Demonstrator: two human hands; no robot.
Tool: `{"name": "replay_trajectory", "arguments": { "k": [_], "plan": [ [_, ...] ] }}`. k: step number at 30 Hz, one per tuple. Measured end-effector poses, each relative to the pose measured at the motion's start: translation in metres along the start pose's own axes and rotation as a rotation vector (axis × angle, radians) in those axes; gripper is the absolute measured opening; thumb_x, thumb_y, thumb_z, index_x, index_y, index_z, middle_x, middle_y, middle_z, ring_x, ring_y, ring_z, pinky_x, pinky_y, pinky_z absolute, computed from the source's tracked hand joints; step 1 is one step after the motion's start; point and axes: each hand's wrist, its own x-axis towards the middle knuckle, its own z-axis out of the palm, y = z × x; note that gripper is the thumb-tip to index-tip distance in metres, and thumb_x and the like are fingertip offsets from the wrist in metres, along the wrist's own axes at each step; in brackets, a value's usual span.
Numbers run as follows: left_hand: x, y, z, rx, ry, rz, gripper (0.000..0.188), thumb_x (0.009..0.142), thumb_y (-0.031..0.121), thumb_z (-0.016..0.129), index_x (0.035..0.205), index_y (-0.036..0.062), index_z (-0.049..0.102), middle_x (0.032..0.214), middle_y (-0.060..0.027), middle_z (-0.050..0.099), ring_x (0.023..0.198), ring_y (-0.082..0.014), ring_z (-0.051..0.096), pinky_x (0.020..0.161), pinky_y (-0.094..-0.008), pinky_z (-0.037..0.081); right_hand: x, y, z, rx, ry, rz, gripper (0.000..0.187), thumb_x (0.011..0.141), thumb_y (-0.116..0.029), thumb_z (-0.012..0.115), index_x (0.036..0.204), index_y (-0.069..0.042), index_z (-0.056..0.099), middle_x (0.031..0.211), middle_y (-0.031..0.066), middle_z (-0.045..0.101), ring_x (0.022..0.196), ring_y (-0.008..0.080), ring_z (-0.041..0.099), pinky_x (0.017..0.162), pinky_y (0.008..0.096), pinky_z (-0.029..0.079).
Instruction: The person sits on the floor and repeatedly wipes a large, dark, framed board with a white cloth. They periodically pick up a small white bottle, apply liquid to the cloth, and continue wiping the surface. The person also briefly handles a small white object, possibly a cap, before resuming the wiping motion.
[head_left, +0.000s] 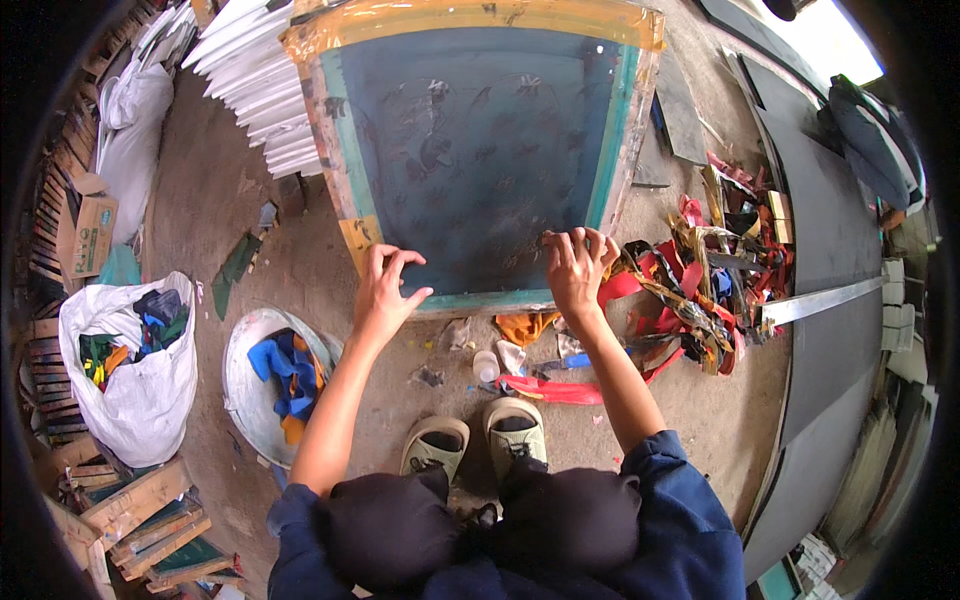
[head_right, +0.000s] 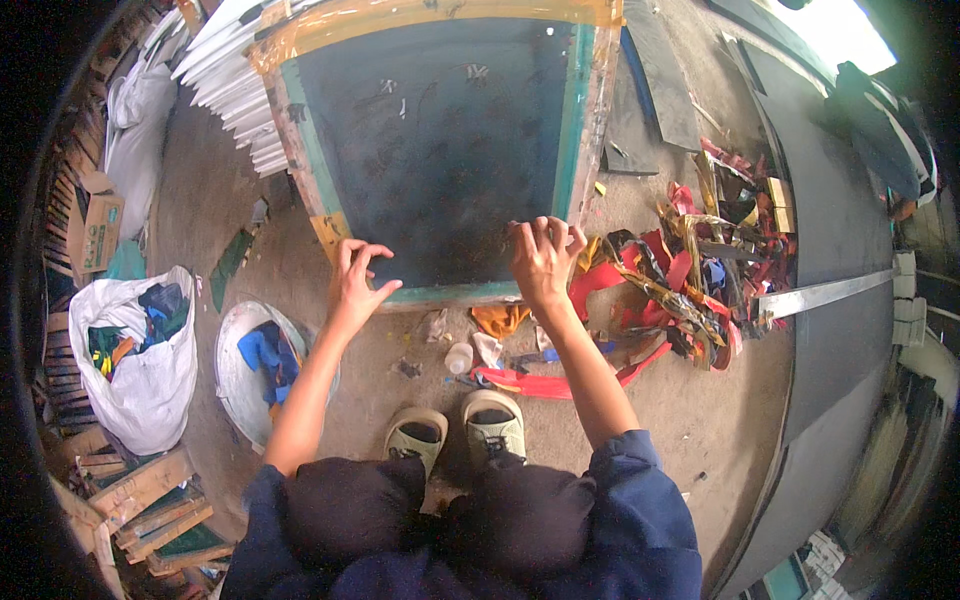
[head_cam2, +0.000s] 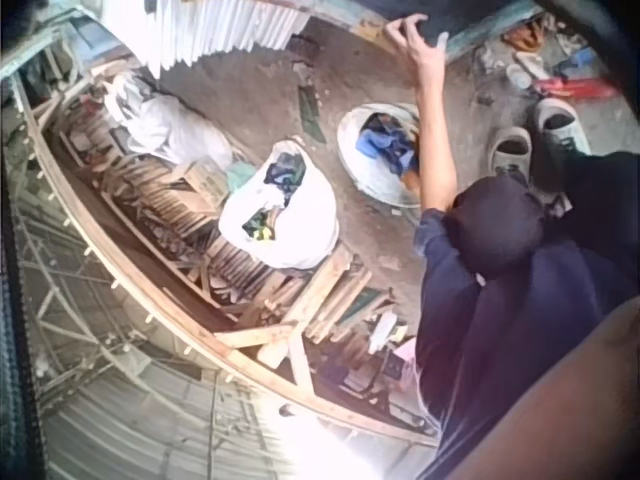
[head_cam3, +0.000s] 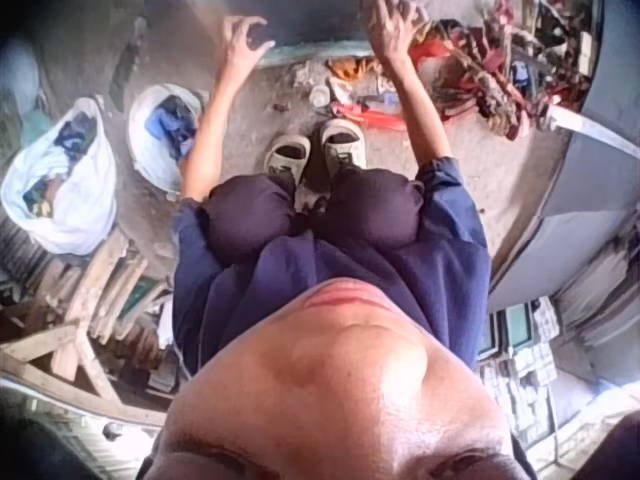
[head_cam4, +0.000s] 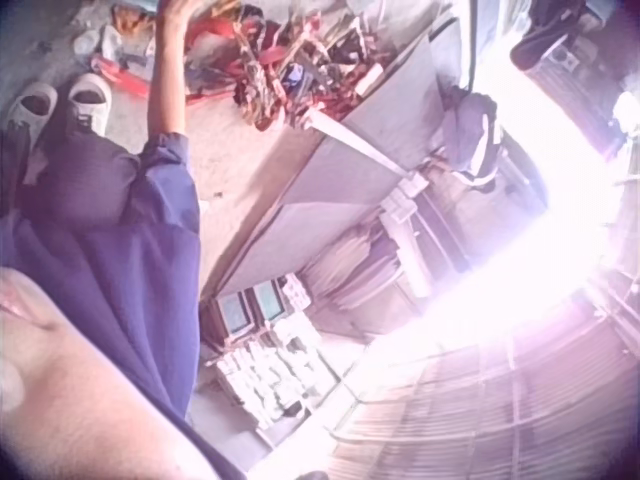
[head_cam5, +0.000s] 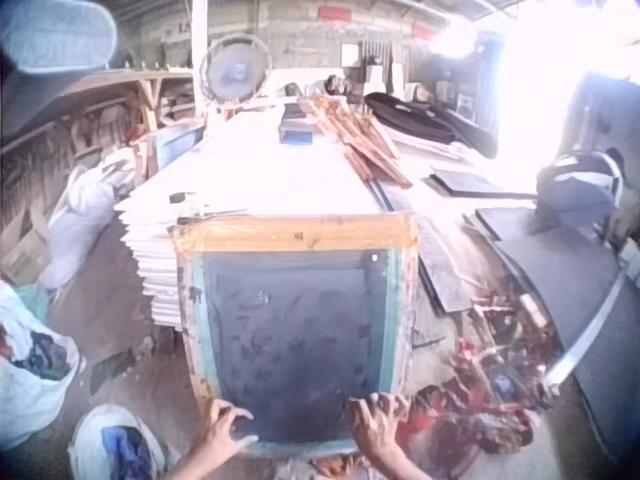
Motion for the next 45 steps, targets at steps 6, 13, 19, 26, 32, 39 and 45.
{"name": "replay_trajectory", "arguments": {
  "k": [6,13,19,26,32,39,45],
  "plan": [
    [0.004,-0.004,0.002,-0.028,-0.019,-0.002,0.050,0.061,0.012,0.082,0.102,0.0153,0.054,0.100,-0.0067,0.042,0.095,-0.0255,0.050,0.078,-0.0383,0.047,0.009,0.006,-0.005,-0.059,-0.009,-0.083,0.012,0.074,-0.016,0.065,0.085,-0.015,0.060,0.090,0.0025,0.057,0.098,0.0206,0.051,0.088,0.0457,0.030],
    [0.003,-0.002,0.001,-0.027,-0.035,-0.014,0.049,0.061,0.012,0.081,0.102,0.0143,0.053,0.098,-0.0073,0.042,0.096,-0.0263,0.050,0.083,-0.0384,0.046,0.006,0.014,-0.010,-0.038,-0.070,-0.193,0.020,0.068,-0.011,0.063,0.088,-0.015,0.060,0.092,0.0039,0.056,0.100,0.0215,0.050,0.090,0.0461,0.030],
    [0.003,-0.002,-0.001,-0.029,-0.054,-0.022,0.051,0.061,0.015,0.082,0.102,0.0146,0.052,0.100,-0.0071,0.042,0.098,-0.0261,0.050,0.081,-0.0390,0.047,-0.007,0.024,-0.003,0.041,-0.079,-0.265,0.018,0.069,-0.011,0.063,0.087,-0.012,0.059,0.093,0.0050,0.056,0.099,0.0224,0.052,0.091,0.0472,0.029],
    [0.002,0.001,-0.004,0.001,-0.065,-0.020,0.052,0.061,0.019,0.083,0.103,0.0159,0.051,0.102,-0.0068,0.042,0.100,-0.0262,0.050,0.083,-0.0398,0.048,-0.002,0.015,0.004,0.020,-0.083,-0.132,0.016,0.070,-0.012,0.063,0.084,-0.010,0.056,0.092,0.0074,0.055,0.099,0.0238,0.051,0.091,0.0475,0.029],
    [-0.003,0.002,-0.006,0.059,-0.019,0.043,0.052,0.061,0.017,0.082,0.103,0.0153,0.051,0.102,-0.0081,0.040,0.103,-0.0273,0.046,0.087,-0.0398,0.045,0.028,0.011,0.001,-0.010,-0.055,-0.158,0.017,0.072,-0.011,0.061,0.087,-0.009,0.054,0.093,0.0091,0.053,0.100,0.0253,0.049,0.091,0.0461,0.028],
    [0.001,-0.003,-0.002,0.062,-0.030,0.043,0.054,0.060,0.012,0.082,0.104,0.0155,0.050,0.100,-0.0088,0.038,0.101,-0.0274,0.045,0.085,-0.0402,0.045,0.007,0.030,0.000,0.123,-0.090,-0.428,0.019,0.071,-0.011,0.062,0.089,-0.009,0.056,0.094,0.0097,0.053,0.100,0.0264,0.049,0.091,0.0449,0.027],
    [0.000,0.002,0.004,0.175,-0.031,0.050,0.054,0.062,0.005,0.080,0.104,0.0162,0.048,0.100,-0.0069,0.037,0.097,-0.0254,0.046,0.080,-0.0383,0.048,-0.006,0.034,0.010,0.085,-0.102,-0.297,0.015,0.074,-0.012,0.060,0.088,-0.014,0.058,0.095,0.0061,0.054,0.100,0.0253,0.049,0.090,0.0477,0.026]
  ]
}}
